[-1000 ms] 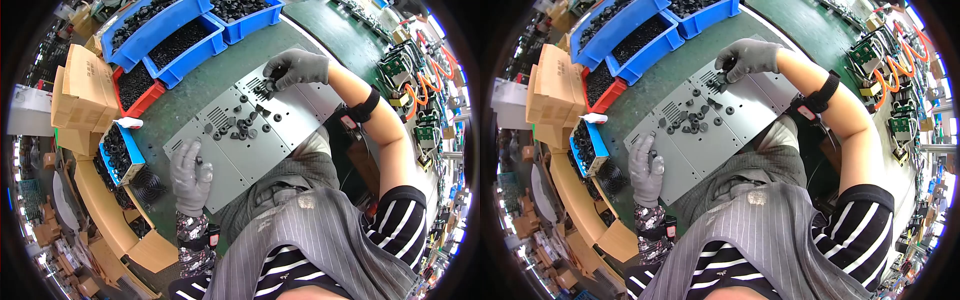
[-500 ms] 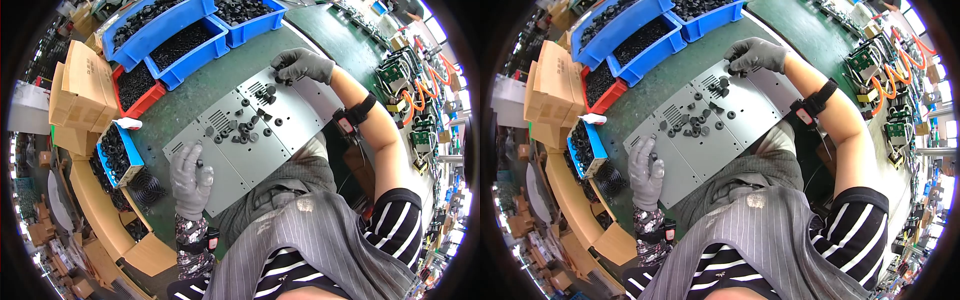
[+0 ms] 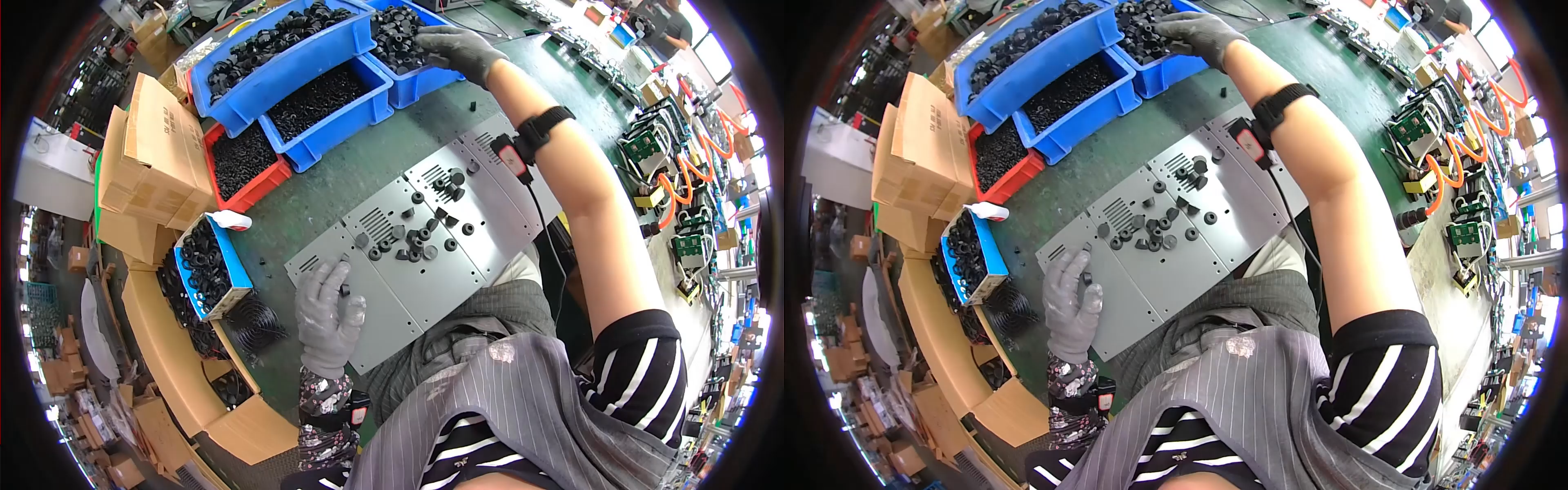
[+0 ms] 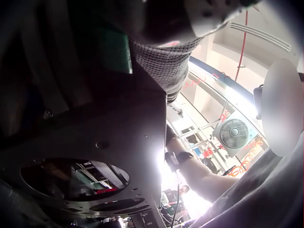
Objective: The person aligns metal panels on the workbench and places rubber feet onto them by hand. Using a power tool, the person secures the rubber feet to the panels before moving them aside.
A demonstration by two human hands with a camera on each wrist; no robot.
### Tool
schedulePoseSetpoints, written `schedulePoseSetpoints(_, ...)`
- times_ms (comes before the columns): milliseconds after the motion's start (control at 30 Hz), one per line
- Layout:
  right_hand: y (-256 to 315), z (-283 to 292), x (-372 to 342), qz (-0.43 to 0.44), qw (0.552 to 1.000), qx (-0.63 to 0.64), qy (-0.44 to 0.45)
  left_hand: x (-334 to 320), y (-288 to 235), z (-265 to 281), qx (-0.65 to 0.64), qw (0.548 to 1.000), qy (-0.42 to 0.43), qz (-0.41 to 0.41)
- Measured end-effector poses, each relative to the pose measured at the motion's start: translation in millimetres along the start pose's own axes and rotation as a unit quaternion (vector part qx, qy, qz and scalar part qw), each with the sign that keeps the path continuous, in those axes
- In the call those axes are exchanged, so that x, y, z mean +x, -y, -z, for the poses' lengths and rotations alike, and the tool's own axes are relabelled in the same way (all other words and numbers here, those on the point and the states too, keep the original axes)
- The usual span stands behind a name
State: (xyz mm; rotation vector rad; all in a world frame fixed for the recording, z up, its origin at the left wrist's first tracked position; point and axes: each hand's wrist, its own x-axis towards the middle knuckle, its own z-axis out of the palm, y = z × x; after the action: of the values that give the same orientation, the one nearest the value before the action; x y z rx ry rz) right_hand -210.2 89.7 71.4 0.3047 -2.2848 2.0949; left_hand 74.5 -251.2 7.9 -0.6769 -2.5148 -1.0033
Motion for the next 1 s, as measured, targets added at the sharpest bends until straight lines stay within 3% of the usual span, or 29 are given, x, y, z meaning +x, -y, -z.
schedulePoseSetpoints(33,11,-11,2,0.002,1.0,0.001,0.0,0,1,0,0.002,1.0,-0.001,-0.001)
schedulePoseSetpoints(100,27,-24,2,-0.097,0.992,-0.045,-0.072,-1,2,-1,0.005,1.0,-0.007,-0.004)
schedulePoseSetpoints(133,22,-21,7,-0.062,0.99,-0.094,-0.087,-2,2,0,0.004,1.0,-0.005,-0.003)
schedulePoseSetpoints(233,32,-3,-3,-0.081,0.975,-0.175,-0.108,-3,1,-2,0.002,1.0,-0.01,0.0)
schedulePoseSetpoints(267,11,20,2,0.019,0.95,-0.302,-0.076,-3,1,-1,0.01,1.0,-0.006,0.001)
schedulePoseSetpoints(300,8,28,-6,0.018,0.949,-0.306,-0.077,-3,2,-1,0.019,1.0,-0.002,0.0)
schedulePoseSetpoints(367,3,39,-15,-0.09,0.904,-0.401,-0.118,-2,2,-1,0.008,1.0,-0.003,-0.003)
schedulePoseSetpoints(400,4,39,-19,-0.09,0.903,-0.402,-0.12,-2,2,-1,0.002,1.0,-0.003,-0.004)
schedulePoseSetpoints(467,5,37,-27,-0.069,0.858,-0.476,-0.183,-1,3,-2,-0.001,1.0,-0.004,-0.006)
schedulePoseSetpoints(567,-30,62,-11,-0.072,0.857,-0.458,-0.223,-1,3,-2,0.004,1.0,-0.011,-0.01)
schedulePoseSetpoints(700,-10,57,-14,-0.08,0.834,-0.51,-0.193,0,1,0,-0.003,1.0,-0.007,-0.002)
schedulePoseSetpoints(733,-9,54,-14,-0.075,0.818,-0.517,-0.24,0,0,1,-0.002,1.0,-0.007,-0.002)
schedulePoseSetpoints(767,-17,60,-11,-0.073,0.819,-0.516,-0.241,1,-1,1,0.001,1.0,-0.008,-0.005)
schedulePoseSetpoints(833,-16,59,-10,-0.166,0.816,-0.513,-0.208,3,-1,2,0.006,1.0,-0.011,-0.01)
schedulePoseSetpoints(867,-17,63,-17,-0.191,0.815,-0.533,-0.123,3,-1,2,0.009,1.0,-0.007,-0.011)
schedulePoseSetpoints(900,-51,73,-10,-0.114,0.809,-0.562,-0.13,3,-1,2,0.012,1.0,-0.004,-0.013)
schedulePoseSetpoints(1000,-49,59,-19,-0.073,0.784,-0.609,-0.099,1,2,-1,-0.002,1.0,-0.014,-0.016)
